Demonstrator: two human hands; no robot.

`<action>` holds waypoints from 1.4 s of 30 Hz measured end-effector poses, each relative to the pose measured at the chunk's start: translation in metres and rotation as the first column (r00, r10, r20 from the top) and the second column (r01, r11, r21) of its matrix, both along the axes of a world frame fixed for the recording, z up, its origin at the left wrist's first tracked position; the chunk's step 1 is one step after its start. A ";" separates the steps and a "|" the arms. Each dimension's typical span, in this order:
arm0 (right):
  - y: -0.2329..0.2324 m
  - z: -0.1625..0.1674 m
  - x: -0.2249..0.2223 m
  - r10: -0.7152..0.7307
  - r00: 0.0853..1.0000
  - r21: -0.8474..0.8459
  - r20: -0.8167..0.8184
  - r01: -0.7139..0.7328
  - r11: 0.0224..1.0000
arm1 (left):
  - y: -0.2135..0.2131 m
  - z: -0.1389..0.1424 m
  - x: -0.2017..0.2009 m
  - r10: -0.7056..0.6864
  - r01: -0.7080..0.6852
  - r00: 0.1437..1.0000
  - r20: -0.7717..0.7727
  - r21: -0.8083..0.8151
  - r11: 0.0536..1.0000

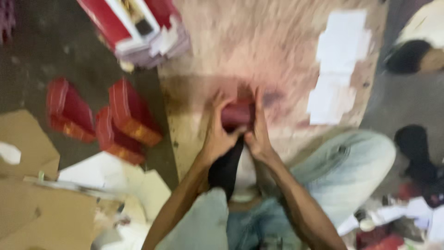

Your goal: The person sits on the floor and folds red paper into small rectangular boxes. They repeatedly fold flaps, press edges, and use a small round tool to smooth or crease the paper. Finished boxes are placed in a pile nearby.

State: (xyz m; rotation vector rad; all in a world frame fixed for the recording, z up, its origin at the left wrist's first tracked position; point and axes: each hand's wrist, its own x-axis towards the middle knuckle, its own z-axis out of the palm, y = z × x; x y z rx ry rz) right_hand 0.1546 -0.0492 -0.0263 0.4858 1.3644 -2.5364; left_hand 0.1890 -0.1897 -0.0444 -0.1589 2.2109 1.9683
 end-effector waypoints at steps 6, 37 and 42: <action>0.004 0.000 0.035 0.352 0.811 0.666 -0.468 0.062 0.743 | -0.006 0.003 0.006 -0.104 0.090 0.992 -0.074 -0.172 0.981; 0.035 -0.019 0.043 0.261 0.954 0.672 -0.151 -0.094 0.735 | -0.019 0.016 -0.019 -0.323 0.249 0.924 -0.207 -0.315 0.916; 0.019 -0.015 0.048 0.258 0.961 0.481 -0.096 -0.182 0.858 | -0.014 0.001 -0.007 -0.125 0.122 0.990 -0.068 -0.053 0.991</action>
